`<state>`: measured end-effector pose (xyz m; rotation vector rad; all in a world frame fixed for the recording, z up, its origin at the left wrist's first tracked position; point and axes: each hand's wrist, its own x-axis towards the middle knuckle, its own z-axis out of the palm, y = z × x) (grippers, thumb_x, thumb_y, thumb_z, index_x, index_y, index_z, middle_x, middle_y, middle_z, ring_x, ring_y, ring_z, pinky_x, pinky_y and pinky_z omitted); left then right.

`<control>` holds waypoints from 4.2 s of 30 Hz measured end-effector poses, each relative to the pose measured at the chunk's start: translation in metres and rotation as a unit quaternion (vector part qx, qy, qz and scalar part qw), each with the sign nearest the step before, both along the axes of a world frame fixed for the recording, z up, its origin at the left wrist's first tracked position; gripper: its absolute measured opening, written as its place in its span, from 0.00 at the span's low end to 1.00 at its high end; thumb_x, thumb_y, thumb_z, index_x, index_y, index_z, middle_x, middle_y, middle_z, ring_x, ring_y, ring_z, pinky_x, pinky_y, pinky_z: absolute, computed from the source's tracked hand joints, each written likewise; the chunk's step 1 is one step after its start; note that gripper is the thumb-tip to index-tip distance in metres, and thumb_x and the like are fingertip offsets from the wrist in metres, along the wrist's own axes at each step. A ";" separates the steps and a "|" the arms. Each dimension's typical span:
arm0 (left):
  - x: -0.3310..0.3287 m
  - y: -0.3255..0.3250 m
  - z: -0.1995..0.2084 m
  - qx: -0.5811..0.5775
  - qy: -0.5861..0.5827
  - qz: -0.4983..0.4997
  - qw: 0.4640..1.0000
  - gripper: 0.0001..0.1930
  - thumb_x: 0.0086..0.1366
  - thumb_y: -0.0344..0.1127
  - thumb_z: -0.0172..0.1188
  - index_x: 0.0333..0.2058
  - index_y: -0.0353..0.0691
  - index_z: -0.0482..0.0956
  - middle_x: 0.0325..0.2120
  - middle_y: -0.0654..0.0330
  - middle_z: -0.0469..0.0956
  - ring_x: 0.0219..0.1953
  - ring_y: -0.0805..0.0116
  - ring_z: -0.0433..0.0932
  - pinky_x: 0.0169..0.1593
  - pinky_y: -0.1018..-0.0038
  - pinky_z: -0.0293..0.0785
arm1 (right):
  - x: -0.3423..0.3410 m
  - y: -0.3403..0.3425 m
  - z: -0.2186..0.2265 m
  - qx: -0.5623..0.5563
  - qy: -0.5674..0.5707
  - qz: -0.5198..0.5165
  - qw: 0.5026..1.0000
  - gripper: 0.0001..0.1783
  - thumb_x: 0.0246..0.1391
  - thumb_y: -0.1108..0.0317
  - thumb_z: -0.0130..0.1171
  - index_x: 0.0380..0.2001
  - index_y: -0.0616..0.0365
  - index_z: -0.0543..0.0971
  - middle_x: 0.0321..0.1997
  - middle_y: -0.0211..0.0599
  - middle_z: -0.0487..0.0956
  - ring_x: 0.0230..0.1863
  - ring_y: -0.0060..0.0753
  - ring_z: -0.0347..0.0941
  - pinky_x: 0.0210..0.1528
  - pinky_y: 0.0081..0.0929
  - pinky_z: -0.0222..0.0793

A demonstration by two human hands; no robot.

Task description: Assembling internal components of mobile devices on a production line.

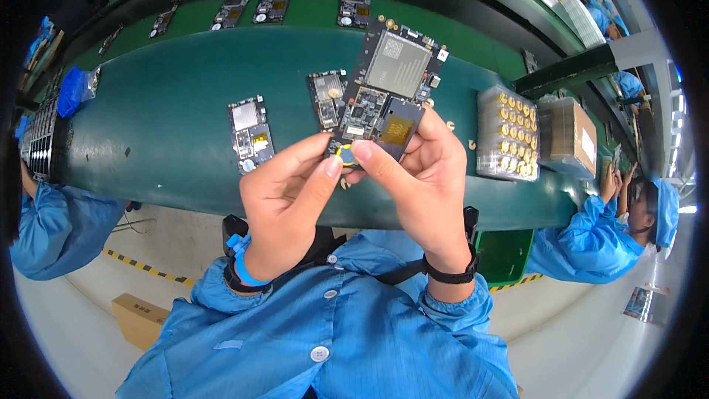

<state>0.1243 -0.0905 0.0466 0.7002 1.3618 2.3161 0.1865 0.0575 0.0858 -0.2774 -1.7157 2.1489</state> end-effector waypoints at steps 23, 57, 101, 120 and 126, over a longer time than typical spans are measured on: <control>0.033 0.007 0.029 -0.032 0.055 -0.069 0.996 0.15 0.72 0.19 0.57 0.55 0.19 0.76 0.49 0.44 0.83 0.50 0.67 0.83 0.53 0.73 0.81 | 0.052 0.005 0.014 0.011 0.043 -0.053 0.998 0.20 0.61 0.80 0.65 0.55 0.71 0.75 0.46 0.45 0.85 0.38 0.28 0.84 0.36 0.26 0.87; 0.020 0.018 0.023 -0.043 -0.087 -0.129 0.987 0.15 0.70 0.22 0.61 0.53 0.22 0.78 0.48 0.47 0.84 0.49 0.66 0.84 0.55 0.70 0.81 | 0.067 0.007 0.019 -0.034 0.023 -0.044 0.998 0.21 0.70 0.78 0.52 0.63 0.72 0.69 0.56 0.47 0.82 0.55 0.36 0.82 0.53 0.36 0.87; -0.007 0.012 -0.029 -0.143 -0.119 -0.058 0.981 0.17 0.77 0.30 0.55 0.58 0.25 0.74 0.49 0.42 0.83 0.49 0.55 0.86 0.52 0.64 0.84 | -0.122 0.124 -0.073 0.283 -0.025 -0.281 0.917 0.26 0.56 0.74 0.66 0.58 0.65 0.74 0.56 0.56 0.79 0.60 0.54 0.76 0.63 0.42 0.70; 0.050 0.056 -0.017 -0.142 -0.006 0.015 0.990 0.21 0.75 0.21 0.53 0.64 0.26 0.67 0.50 0.47 0.83 0.50 0.63 0.84 0.52 0.65 0.87 | 0.174 0.199 -0.050 0.589 -0.134 -0.318 0.731 0.16 0.51 0.75 0.71 0.45 0.60 0.83 0.48 0.42 0.78 0.49 0.49 0.73 0.53 0.42 0.72; 0.045 0.034 -0.019 -0.170 0.041 0.014 0.984 0.16 0.74 0.22 0.55 0.58 0.28 0.74 0.48 0.49 0.84 0.48 0.67 0.84 0.51 0.72 0.84 | 0.178 0.207 -0.059 0.624 -0.113 -0.244 0.734 0.09 0.54 0.77 0.67 0.39 0.61 0.85 0.41 0.38 0.79 0.46 0.45 0.74 0.50 0.38 0.73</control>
